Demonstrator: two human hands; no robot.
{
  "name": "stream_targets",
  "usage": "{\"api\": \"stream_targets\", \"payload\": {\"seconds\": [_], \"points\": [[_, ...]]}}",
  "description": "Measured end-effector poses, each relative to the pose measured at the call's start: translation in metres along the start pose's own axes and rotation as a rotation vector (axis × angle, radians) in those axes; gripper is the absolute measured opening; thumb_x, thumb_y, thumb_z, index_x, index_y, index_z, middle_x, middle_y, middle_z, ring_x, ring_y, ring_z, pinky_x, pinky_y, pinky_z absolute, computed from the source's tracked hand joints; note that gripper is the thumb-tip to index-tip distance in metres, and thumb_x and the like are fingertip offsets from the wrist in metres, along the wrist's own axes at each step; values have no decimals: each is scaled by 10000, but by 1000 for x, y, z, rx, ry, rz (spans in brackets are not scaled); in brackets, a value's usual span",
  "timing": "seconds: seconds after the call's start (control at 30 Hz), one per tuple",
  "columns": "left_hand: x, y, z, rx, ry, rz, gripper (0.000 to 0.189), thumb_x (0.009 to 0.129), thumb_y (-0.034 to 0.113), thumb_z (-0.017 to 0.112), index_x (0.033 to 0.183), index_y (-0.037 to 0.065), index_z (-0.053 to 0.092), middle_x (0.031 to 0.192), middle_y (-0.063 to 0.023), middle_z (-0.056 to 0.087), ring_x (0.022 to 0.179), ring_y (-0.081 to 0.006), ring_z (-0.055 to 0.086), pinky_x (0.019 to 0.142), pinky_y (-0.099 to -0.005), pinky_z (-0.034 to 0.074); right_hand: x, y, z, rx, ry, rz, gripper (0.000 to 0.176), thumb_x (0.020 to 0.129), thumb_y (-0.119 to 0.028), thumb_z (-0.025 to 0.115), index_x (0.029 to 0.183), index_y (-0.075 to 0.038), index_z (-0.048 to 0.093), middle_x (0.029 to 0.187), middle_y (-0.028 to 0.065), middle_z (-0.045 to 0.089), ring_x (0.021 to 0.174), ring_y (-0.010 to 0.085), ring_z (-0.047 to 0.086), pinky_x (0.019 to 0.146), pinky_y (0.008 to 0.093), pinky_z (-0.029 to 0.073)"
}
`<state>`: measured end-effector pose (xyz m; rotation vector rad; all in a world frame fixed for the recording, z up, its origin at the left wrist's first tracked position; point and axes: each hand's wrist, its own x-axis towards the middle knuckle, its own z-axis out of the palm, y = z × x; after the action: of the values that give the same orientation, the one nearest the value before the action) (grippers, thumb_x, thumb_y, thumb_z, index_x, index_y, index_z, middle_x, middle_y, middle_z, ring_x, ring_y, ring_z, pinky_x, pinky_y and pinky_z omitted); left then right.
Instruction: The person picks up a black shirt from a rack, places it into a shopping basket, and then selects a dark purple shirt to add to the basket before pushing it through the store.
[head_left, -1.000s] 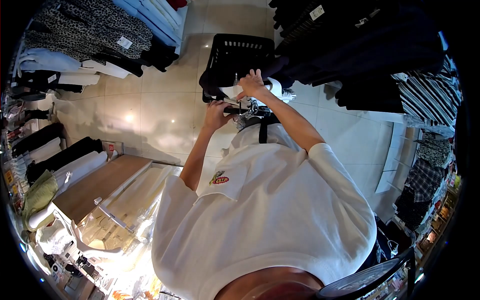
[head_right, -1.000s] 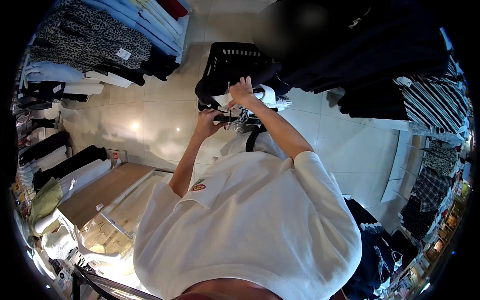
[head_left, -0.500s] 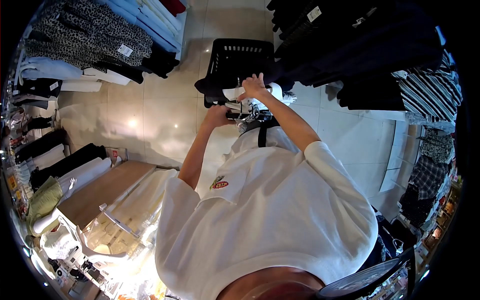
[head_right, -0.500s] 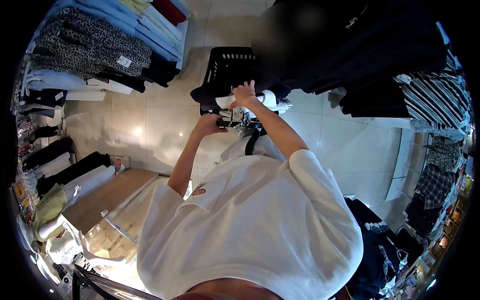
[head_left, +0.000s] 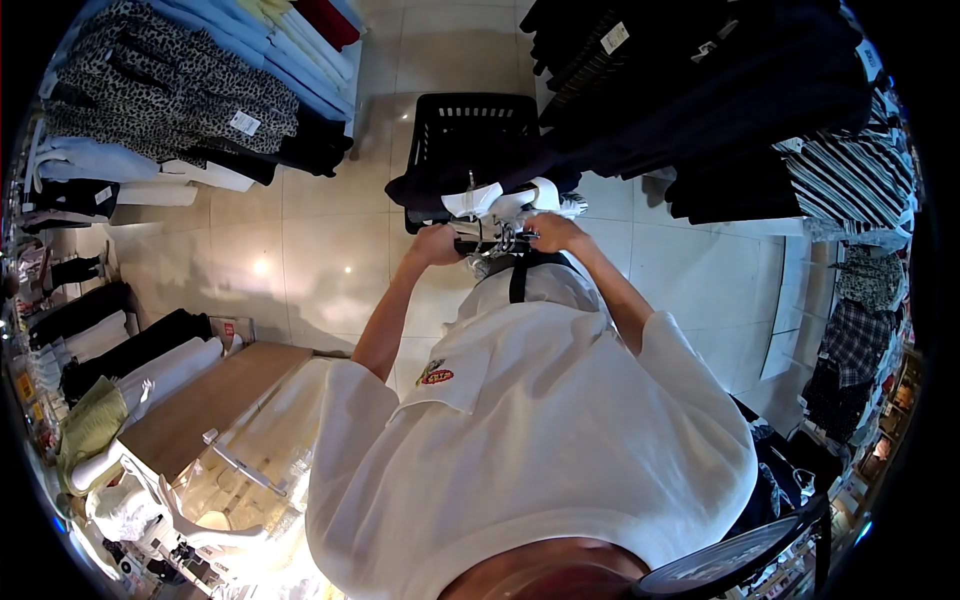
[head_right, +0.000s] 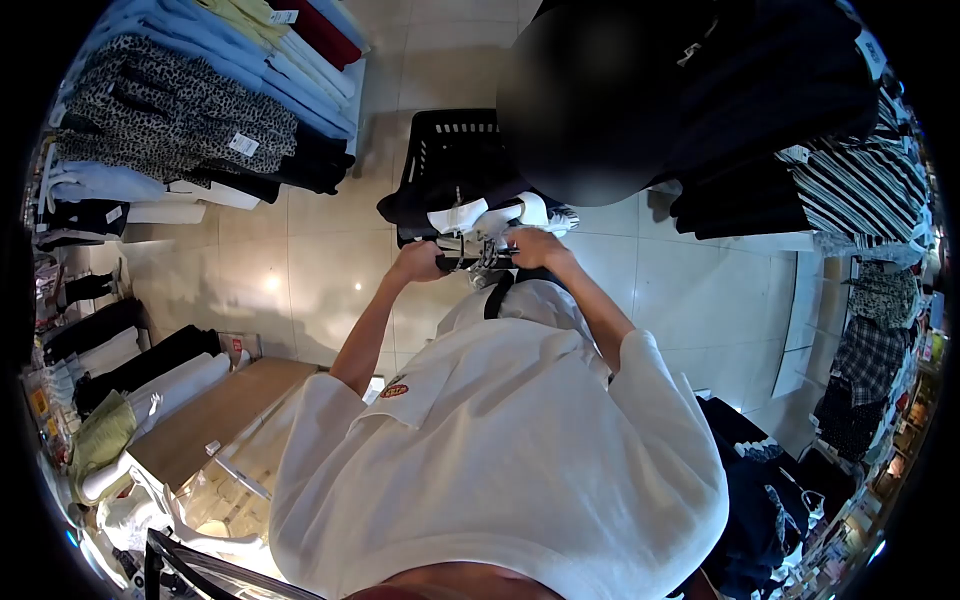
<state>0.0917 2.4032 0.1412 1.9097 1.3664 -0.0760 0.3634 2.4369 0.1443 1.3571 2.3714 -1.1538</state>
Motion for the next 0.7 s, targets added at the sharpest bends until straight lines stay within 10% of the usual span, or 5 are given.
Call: {"api": "stream_targets", "payload": {"seconds": [0.13, 0.7], "points": [[5, -2, 5, 46, -48, -90, 221, 671, 339, 634, 729, 138, 704, 793, -122, 665, 770, -288, 648, 712, -382, 521, 2, -22, 27, -157, -126, 53, 434, 638, -262, 683, 982, -8, 611, 1008, 215, 602, 1032, 392, 510, 889, 418, 441], [46, -27, -7, 71, 128, -92, 232, 613, 345, 670, 700, 132, 704, 761, -137, 661, 749, -314, 647, 696, -395, 526, 53, -12, 7, 125, 97, 131, 361, 596, -280, 671, 798, 18, 652, 852, 245, 634, 860, 376, 611, 818, 414, 486]]}}
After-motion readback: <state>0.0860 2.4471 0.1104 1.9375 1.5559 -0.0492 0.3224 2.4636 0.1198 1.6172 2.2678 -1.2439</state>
